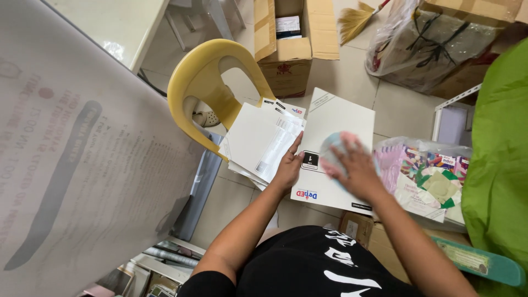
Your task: The person wipes the covers of several white paper booklets with a cloth while standing in a storage area. They then gather the booklets, move to a nearby shelf, and place them into a purple bin before returning to the chair to continue wiping more booklets.
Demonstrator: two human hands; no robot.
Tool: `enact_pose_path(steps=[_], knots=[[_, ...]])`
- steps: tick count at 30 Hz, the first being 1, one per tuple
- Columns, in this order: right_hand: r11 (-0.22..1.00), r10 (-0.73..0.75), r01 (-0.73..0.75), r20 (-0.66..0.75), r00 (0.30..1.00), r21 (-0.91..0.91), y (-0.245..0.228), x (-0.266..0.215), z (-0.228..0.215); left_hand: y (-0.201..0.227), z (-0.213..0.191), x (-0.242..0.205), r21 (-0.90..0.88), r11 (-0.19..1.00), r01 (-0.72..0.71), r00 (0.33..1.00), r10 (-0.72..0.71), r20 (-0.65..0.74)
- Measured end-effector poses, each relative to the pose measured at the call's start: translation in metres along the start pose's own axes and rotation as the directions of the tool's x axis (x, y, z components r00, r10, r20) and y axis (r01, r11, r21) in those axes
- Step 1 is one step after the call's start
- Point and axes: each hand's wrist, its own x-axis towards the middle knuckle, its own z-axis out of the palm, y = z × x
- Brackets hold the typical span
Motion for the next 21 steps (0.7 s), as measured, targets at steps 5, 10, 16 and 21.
enact_pose_path(steps=[5, 10, 16, 21], knots=[[0.970, 0.245, -0.241, -0.139, 0.960, 0.044, 0.020, 0.030, -0.019, 0.014, 0.017, 0.006, 0.149, 0.988, -0.051, 0.995, 0.037, 0.090], [0.992, -0.120, 0.119, -0.036, 0.992, -0.041, -0.054, 0.025, -0.021, 0.005, 0.014, 0.025, -0.072, 0.997, 0.038, 0.999, -0.038, -0.002], [0.997, -0.080, 0.081, 0.094, 0.992, -0.004, -0.039, 0.006, -0.022, 0.022, -0.010, 0.014, -0.008, 1.000, -0.029, 0.999, 0.028, -0.036], [0.986, 0.169, -0.168, -0.044, 0.985, 0.019, 0.011, 0.036, -0.038, 0.022, -0.001, 0.012, 0.065, 0.997, -0.034, 0.997, 0.030, 0.069]])
